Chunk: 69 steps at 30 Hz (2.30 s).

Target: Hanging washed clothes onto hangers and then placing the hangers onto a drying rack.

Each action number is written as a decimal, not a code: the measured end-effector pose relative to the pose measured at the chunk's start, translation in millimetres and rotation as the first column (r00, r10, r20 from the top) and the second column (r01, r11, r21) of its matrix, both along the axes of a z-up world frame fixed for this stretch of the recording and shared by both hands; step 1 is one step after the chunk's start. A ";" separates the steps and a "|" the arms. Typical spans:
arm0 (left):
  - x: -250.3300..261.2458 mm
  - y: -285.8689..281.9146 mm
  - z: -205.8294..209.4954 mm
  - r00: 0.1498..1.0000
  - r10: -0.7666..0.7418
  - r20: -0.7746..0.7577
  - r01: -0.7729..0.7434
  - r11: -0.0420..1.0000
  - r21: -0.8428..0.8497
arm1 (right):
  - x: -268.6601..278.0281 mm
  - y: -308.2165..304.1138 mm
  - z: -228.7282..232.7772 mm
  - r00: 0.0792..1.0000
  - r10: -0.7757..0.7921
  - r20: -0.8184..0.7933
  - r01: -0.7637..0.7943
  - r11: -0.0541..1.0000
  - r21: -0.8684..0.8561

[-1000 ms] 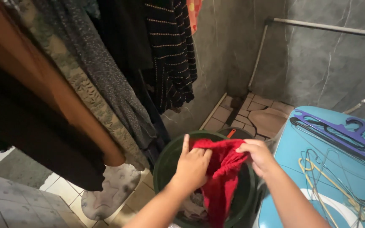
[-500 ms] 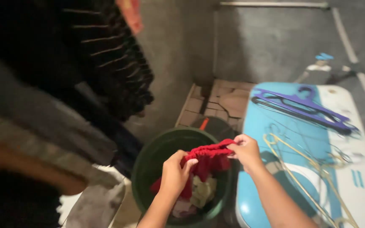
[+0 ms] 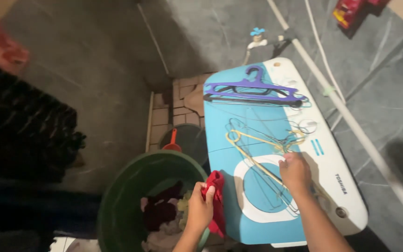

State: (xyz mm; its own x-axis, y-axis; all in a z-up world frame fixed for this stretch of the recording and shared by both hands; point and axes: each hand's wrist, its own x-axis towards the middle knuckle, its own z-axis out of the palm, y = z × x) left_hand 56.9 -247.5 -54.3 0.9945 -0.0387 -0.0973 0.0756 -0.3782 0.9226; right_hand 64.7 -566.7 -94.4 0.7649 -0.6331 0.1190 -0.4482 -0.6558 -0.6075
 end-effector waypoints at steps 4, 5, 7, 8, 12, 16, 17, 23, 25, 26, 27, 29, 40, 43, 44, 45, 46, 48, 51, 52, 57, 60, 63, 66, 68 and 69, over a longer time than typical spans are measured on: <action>1.6 -15.6 -22.1 1.000 -0.024 0.019 0.025 0.999 -0.033 | 1.4 -17.1 -16.5 0.996 -0.067 -0.064 0.070 0.997 0.036; 2.2 -18.7 -25.6 1.000 -0.021 0.016 0.021 0.999 -0.040 | 1.8 -17.0 -14.5 0.989 -0.055 -0.136 0.056 0.998 0.008; 3.4 -23.1 -28.0 1.000 -0.019 0.012 0.019 0.999 -0.047 | 2.9 -16.9 -12.9 0.977 -0.046 -0.208 0.043 0.999 -0.019; 4.1 -24.5 -26.9 1.000 -0.016 0.018 0.017 0.999 -0.039 | 3.5 -16.7 -13.5 0.980 -0.062 -0.188 0.055 0.998 -0.043; 4.0 -24.2 -21.3 1.000 -0.014 0.024 0.014 1.000 -0.010 | 5.7 -18.7 -21.3 0.981 -0.124 -0.152 0.113 0.990 -0.081; 4.4 -20.0 -8.4 0.999 -0.001 0.042 0.002 1.000 -0.018 | 0.8 -26.2 -24.1 0.992 -0.120 -0.047 0.122 0.992 0.040; 5.2 -19.0 -1.8 1.000 0.014 0.020 -0.015 1.000 0.017 | -1.0 -27.3 -23.0 0.996 -0.091 -0.001 0.090 0.992 0.089; 7.1 -6.9 5.8 0.998 0.070 0.005 -0.070 0.995 0.064 | -11.7 -27.7 0.4 0.994 -0.090 0.054 0.072 0.960 0.271; 7.1 -6.7 10.2 0.997 0.074 0.017 -0.075 0.996 0.047 | -13.8 -25.8 12.7 0.992 -0.124 0.015 0.106 0.903 0.417; 7.2 -7.6 11.7 0.997 0.074 -0.008 -0.073 0.996 0.054 | -14.1 -25.8 17.7 0.982 -0.189 -0.012 0.157 0.780 0.606; 6.0 -8.6 12.8 0.997 0.073 -0.035 -0.070 0.996 0.061 | -15.9 -26.0 22.5 0.968 -0.244 -0.055 0.198 0.615 0.763; 5.1 -9.8 11.1 0.997 0.067 -0.037 -0.065 0.996 0.056 | -17.3 -24.9 28.8 0.969 -0.240 -0.055 0.188 0.577 0.795; 5.7 -20.8 9.0 0.998 0.019 -0.063 -0.017 1.000 0.026 | -21.7 -22.1 36.5 0.977 -0.206 -0.046 0.115 0.337 0.934; 11.1 -28.2 -9.7 0.998 0.004 -0.057 -0.002 1.000 0.024 | -27.8 -23.4 46.2 0.967 -0.256 -0.020 0.125 0.400 0.908; 13.7 -31.4 -18.6 0.999 -0.006 -0.043 0.007 0.999 0.033 | -31.0 -25.6 46.8 0.964 -0.267 0.011 0.106 0.418 0.903; 17.5 -35.1 -27.3 1.000 -0.016 -0.027 0.017 0.999 0.041 | -33.3 -28.2 47.8 0.960 -0.277 0.043 0.085 0.435 0.896; 20.2 -38.9 -33.0 1.000 -0.017 -0.025 0.018 0.999 0.040 | -34.5 -28.0 52.9 0.959 -0.278 0.046 0.084 0.436 0.896; 23.4 -48.0 -45.1 0.999 -0.013 -0.044 0.014 0.999 0.042 | -39.4 -28.7 63.1 0.958 -0.286 0.030 0.106 0.447 0.888; 29.6 -64.7 -79.9 0.990 0.017 -0.137 -0.009 0.998 0.058 | -49.5 -19.1 100.9 0.963 -0.260 0.070 0.061 0.464 0.884; 30.3 -68.6 -83.2 0.991 0.014 -0.135 -0.007 0.998 0.055 | -51.6 -19.9 101.0 0.962 -0.262 0.072 0.061 0.467 0.882; 33.5 -75.3 -93.2 0.998 -0.062 -0.027 0.064 0.994 0.087 | -65.5 -34.0 73.2 0.950 -0.037 0.309 -0.251 0.499 0.829; 36.9 -59.7 -55.3 0.997 -0.058 0.049 0.052 0.992 0.117 | -69.5 -25.3 84.8 0.869 0.129 0.478 -0.478 0.468 0.743; 39.8 -22.3 10.5 0.998 -0.058 0.026 0.056 0.997 0.057 | -69.2 -23.5 67.8 0.748 0.180 0.639 -0.603 0.585 0.542; 37.9 23.3 68.6 0.985 -0.165 0.043 0.169 0.979 -0.115 | -40.7 18.4 120.8 0.696 0.255 0.671 -0.656 0.606 0.450; 29.6 46.1 109.9 0.979 -0.202 0.033 0.205 0.963 -0.175 | -18.9 40.2 131.8 0.748 0.245 0.617 -0.607 0.628 0.487; 25.1 58.7 131.3 0.967 -0.255 0.023 0.253 0.938 -0.238 | -6.9 53.2 137.7 0.801 0.224 0.554 -0.544 0.659 0.519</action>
State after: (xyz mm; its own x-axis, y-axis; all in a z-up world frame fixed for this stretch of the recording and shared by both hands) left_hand 82.0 -188.7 77.0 0.9478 -0.3128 -0.0628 0.0138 -0.1565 0.9876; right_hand 57.8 -513.5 43.3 0.9275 -0.3314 0.1727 0.1486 -0.0969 -0.9841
